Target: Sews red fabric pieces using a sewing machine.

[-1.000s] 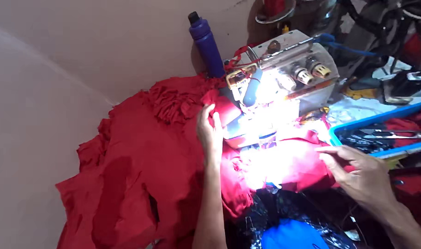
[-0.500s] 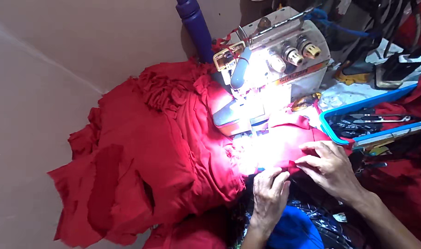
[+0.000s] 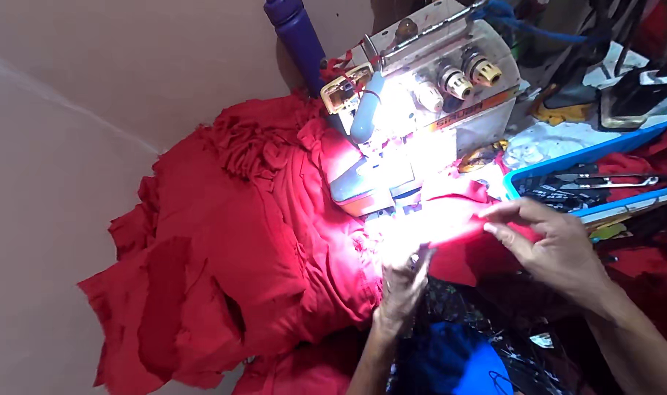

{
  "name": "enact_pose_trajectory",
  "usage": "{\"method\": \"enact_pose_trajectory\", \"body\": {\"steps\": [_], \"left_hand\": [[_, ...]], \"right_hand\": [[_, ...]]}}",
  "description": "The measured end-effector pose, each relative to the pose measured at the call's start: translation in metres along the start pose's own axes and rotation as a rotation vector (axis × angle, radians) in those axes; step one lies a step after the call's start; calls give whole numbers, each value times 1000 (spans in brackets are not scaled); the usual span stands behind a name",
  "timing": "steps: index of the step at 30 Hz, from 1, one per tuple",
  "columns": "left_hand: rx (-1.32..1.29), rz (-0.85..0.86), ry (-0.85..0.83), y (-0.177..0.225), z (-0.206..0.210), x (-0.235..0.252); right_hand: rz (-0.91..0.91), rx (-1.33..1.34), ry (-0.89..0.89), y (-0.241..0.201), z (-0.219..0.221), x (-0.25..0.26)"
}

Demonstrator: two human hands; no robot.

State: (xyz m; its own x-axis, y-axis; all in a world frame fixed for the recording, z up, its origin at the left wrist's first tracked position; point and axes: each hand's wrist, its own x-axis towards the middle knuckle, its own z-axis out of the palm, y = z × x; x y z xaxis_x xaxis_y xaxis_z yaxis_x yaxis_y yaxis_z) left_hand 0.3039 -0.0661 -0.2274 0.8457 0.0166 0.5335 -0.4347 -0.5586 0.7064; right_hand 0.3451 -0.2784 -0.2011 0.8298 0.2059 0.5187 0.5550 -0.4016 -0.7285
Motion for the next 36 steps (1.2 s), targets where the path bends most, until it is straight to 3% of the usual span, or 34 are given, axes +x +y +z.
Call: {"method": "enact_pose_trajectory", "body": {"steps": [6,9,11,14,16,18,22,25,28,33,36], "left_hand": [[-20,-67,-67,35,-23,80],[-29,-96,-135,34,-24,72],[-183,-142,-175,25,-24,54],[-421,-386,-192,25,-29,40],[-405,-473,-192,22,-31,45],[-325,-444,-218,19,-32,53],[-510,-329,-202,37,-40,72],[-190,-315,-73,29,-23,82],[-136,-178,-81,34,-12,100],[-197,183,73,82,-29,130],[-229,239,113,83,-39,109]], "right_hand": [[-143,131,153,-34,-19,55],[-85,164,73,-36,-15,58],[-28,137,-3,-30,-8,49],[37,154,-76,-21,-1,31],[76,135,-73,-18,2,34],[117,126,-64,-18,-1,41],[80,339,-30,-29,-18,52],[104,147,23,-18,-11,65],[107,203,195,-11,-14,88],[-262,333,381,-41,-43,111],[-333,280,259,-44,-55,77]]}}
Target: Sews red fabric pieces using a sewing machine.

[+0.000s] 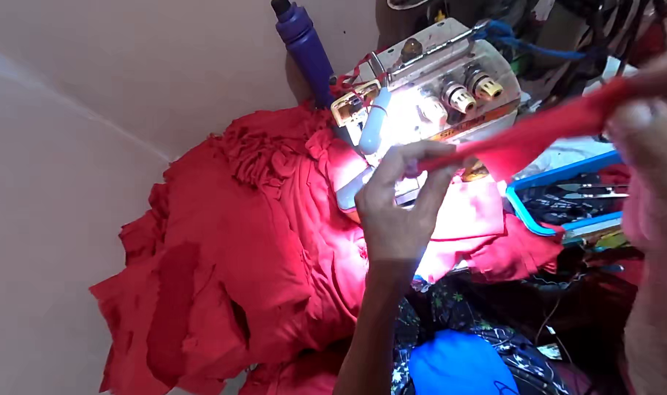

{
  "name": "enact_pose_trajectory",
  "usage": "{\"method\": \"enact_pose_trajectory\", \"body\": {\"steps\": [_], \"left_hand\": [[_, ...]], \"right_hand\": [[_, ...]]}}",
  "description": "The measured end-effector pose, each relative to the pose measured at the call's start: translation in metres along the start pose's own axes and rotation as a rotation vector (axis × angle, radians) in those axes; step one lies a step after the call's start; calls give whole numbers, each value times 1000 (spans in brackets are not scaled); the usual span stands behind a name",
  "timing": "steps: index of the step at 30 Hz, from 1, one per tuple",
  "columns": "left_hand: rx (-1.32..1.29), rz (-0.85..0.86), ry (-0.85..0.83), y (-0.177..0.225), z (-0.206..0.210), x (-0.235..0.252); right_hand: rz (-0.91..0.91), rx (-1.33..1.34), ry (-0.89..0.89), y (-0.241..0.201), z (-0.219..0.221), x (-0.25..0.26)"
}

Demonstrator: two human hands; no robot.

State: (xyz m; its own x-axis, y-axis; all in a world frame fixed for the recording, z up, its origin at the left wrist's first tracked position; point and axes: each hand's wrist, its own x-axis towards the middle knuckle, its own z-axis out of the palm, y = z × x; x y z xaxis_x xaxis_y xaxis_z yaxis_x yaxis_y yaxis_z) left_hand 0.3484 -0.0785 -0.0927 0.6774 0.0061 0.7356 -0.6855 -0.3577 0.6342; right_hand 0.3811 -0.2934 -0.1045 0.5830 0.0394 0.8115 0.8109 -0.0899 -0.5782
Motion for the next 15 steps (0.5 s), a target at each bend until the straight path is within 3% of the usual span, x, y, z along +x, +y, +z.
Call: {"method": "enact_pose_trajectory", "body": {"steps": [4,8,12,15], "left_hand": [[-110,-186,-93,-16,-15,-69],[-209,-308,-236,-26,-20,-133],[-307,-420,-298,-22,-24,-162],[-342,-441,-308,-23,-22,-161]], "right_hand": [[217,20,-173,-18,-14,-81],[431,158,-270,-23,-11,-131],[612,236,-358,-39,-16,-154],[641,271,-357,-40,-19,-156]]}}
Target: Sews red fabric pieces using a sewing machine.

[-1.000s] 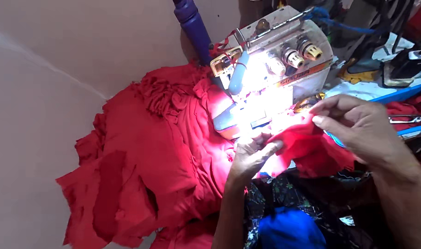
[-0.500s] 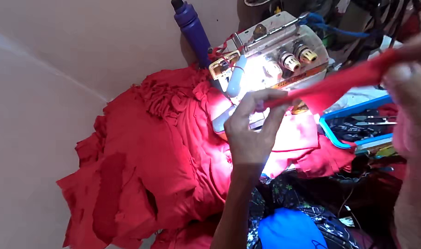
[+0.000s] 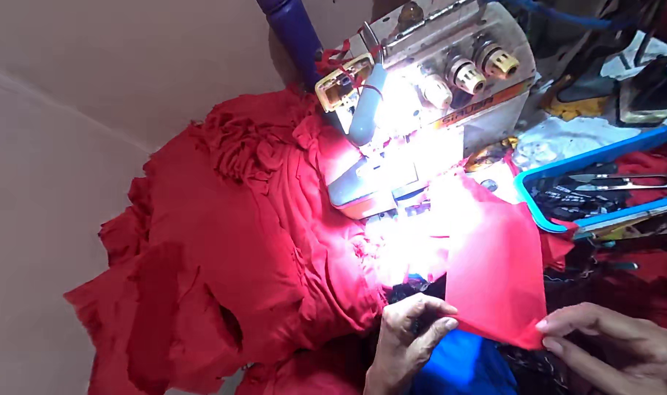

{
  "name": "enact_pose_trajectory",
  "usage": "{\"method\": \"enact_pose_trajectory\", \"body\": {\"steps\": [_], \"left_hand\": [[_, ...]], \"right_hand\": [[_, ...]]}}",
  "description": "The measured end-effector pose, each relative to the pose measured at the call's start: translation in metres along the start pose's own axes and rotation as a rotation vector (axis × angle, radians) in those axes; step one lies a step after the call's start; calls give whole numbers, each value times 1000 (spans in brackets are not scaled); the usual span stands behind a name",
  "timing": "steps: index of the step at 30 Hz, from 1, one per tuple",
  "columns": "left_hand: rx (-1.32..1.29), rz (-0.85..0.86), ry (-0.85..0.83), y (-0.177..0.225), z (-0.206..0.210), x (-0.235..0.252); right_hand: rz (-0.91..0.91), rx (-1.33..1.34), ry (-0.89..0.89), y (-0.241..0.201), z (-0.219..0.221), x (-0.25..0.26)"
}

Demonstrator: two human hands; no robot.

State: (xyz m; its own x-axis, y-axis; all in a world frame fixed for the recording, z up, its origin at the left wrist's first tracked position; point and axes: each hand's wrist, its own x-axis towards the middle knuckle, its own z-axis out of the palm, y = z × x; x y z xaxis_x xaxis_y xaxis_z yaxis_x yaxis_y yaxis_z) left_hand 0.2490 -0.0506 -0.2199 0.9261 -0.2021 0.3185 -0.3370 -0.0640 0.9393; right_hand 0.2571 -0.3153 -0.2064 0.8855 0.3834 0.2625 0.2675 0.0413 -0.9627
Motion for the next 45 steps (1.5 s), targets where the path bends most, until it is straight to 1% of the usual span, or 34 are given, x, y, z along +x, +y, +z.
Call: {"method": "enact_pose_trajectory", "body": {"steps": [2,4,7,8,10,12,15,17,20,24,26,28,29,31,35,38,41,43,45], "left_hand": [[-11,11,25,-1,2,14],[59,27,95,-1,7,35],[190,112,177,-17,15,76],[242,97,186,-25,16,87],[350,-25,184,-33,19,105],[398,-98,168,-42,21,115],[456,-74,160,-53,22,119],[510,-51,167,-54,22,120],[536,13,167,-54,22,123],[518,87,165,-54,24,127],[531,160,209,-56,28,123],[619,256,304,-59,32,121],[678,288,341,-61,32,120],[731,275,343,-64,31,116],[741,241,351,-63,30,113],[695,301,372,-65,34,114],[691,352,328,-61,36,119],[705,386,259,-61,36,124],[705,374,171,-62,33,126]], "right_hand": [[-26,-37,81,2,0,7],[-83,-154,245,7,1,21],[-204,-533,458,18,-4,48],[-233,-661,491,19,-5,58],[-259,-859,516,21,-6,75],[-225,-984,522,24,-3,86],[-191,-1102,531,28,1,91],[-152,-1120,493,27,2,92],[-104,-1078,409,25,1,96],[-174,-1045,347,17,5,113],[-155,-1036,228,11,6,122],[-127,-1061,91,11,4,131],[-111,-1065,54,12,2,133],[-116,-1093,84,21,2,135],[-14,-1220,174,27,10,128],[-12,-1221,218,26,12,127],[7,-1180,233,17,13,123],[-45,-1196,223,19,10,120],[-153,-1170,250,23,8,117]]}}
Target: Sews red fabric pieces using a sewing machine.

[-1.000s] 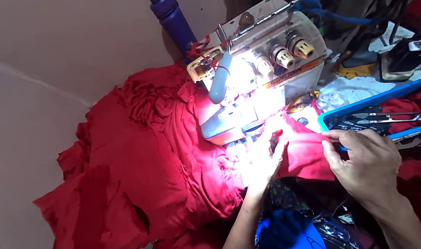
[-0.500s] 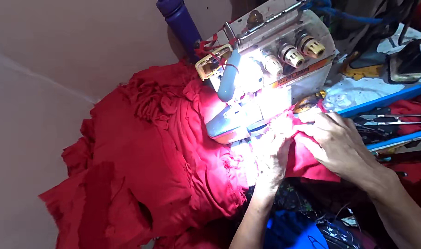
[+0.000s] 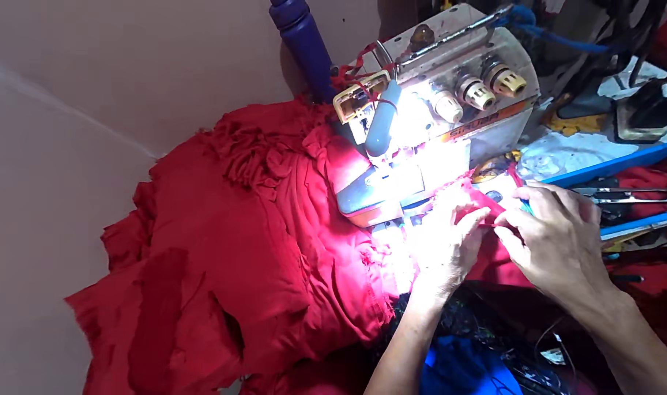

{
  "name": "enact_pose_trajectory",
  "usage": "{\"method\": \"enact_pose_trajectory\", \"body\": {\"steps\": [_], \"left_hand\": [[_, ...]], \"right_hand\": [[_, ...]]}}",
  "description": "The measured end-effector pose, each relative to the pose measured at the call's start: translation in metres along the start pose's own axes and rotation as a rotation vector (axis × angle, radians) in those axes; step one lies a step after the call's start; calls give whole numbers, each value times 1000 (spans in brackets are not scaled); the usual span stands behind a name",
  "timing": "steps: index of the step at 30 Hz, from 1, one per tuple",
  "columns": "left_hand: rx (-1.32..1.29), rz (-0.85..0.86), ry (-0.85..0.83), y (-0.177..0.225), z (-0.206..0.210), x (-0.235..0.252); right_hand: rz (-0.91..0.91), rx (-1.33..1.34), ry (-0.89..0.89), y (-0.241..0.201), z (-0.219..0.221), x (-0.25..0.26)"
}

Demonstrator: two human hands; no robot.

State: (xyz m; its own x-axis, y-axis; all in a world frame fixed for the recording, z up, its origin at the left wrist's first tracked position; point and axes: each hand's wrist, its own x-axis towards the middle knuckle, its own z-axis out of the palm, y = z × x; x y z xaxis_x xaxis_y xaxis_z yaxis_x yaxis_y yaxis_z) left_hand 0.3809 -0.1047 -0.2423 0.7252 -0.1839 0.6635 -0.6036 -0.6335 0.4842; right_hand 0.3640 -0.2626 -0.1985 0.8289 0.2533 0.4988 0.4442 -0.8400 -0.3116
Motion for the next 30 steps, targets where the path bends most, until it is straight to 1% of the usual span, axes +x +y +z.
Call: {"method": "enact_pose_trajectory", "body": {"steps": [3,4,6,8,9,10,11,13,15,18,21,23,25,27,28,30], "left_hand": [[-153,-71,-47,6,-13,-5],[-261,-122,-41,10,-21,-9],[-585,-273,-12,22,-41,-14],[-874,-439,22,35,-65,-19],[-923,-473,44,40,-77,-23],[-928,-468,65,43,-88,-25],[-903,-434,82,45,-98,-26],[-768,-349,107,46,-119,-25],[-618,-297,134,44,-141,-23],[-462,-256,168,37,-170,-20],[-286,-183,193,29,-187,-6],[-157,-157,180,21,-193,14],[-93,-169,140,3,-189,35],[-38,-258,76,-18,-178,47],[5,-322,42,-28,-169,51],[126,-417,-9,-43,-148,57]], "right_hand": [[-62,79,47,-1,-11,-7],[-81,148,62,-2,-16,-9],[-93,342,70,-6,-30,-12],[-98,560,6,-11,-38,-12],[-116,651,-37,-15,-40,-11],[-141,743,-81,-20,-39,-8],[-168,826,-130,-26,-37,-5],[-218,948,-216,-38,-29,1],[-263,973,-274,-51,-20,5],[-271,1010,-284,-69,-5,6],[-218,1074,-264,-86,1,10],[-155,1118,-237,-96,7,17],[-33,1155,-178,-104,20,29],[183,1182,-128,-107,40,43],[282,1152,-110,-105,50,50],[365,1069,-73,-100,64,57]]}}
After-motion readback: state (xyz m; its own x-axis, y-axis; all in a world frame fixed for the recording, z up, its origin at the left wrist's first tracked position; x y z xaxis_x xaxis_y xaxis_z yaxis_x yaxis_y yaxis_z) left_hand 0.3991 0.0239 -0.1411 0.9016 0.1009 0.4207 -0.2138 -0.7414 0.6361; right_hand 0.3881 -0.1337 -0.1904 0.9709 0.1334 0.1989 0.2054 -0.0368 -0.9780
